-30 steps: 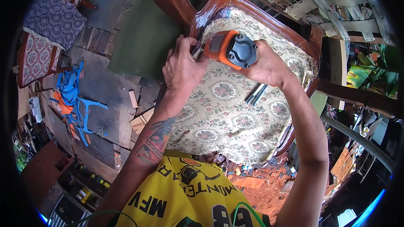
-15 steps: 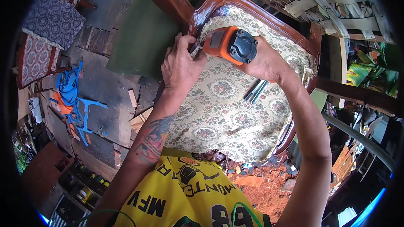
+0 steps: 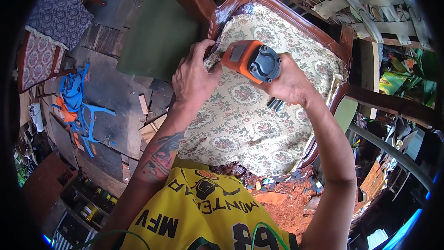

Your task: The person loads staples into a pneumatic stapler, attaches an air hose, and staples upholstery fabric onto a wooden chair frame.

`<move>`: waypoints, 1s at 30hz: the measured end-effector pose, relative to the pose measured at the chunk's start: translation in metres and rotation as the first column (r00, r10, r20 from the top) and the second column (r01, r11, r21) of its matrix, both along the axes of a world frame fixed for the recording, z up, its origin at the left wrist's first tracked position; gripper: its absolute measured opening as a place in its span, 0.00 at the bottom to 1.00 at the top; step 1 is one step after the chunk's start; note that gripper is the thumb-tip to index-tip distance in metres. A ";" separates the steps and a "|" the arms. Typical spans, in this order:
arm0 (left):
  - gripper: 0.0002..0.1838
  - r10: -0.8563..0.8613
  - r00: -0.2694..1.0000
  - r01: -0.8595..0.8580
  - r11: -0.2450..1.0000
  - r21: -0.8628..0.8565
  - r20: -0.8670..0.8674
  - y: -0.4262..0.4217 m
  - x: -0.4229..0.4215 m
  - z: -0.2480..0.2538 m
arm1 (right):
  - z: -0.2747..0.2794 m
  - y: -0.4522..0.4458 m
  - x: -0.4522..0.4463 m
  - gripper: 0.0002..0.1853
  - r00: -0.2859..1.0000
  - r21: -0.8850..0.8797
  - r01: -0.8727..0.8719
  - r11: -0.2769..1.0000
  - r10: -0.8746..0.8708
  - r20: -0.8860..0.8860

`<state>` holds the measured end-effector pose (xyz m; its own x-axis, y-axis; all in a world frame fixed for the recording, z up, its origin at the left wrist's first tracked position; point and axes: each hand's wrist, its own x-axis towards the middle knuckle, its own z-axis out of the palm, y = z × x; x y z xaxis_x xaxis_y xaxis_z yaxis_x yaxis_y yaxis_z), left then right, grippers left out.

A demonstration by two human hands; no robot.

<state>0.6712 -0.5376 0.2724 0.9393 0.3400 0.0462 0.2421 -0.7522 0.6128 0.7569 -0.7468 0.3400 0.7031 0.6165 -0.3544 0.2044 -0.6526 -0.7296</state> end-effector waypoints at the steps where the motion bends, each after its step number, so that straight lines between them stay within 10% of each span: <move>1: 0.30 0.007 1.000 -0.007 1.000 -0.004 -0.003 0.001 -0.001 -0.001 | -0.002 -0.001 0.000 0.18 0.999 0.047 0.026 0.999 -0.025 -0.030; 30: 0.31 -0.031 1.000 0.031 0.998 -0.053 -0.001 0.006 -0.003 -0.002 | 0.010 0.015 0.000 0.19 0.996 -0.125 -0.039 0.991 0.049 0.075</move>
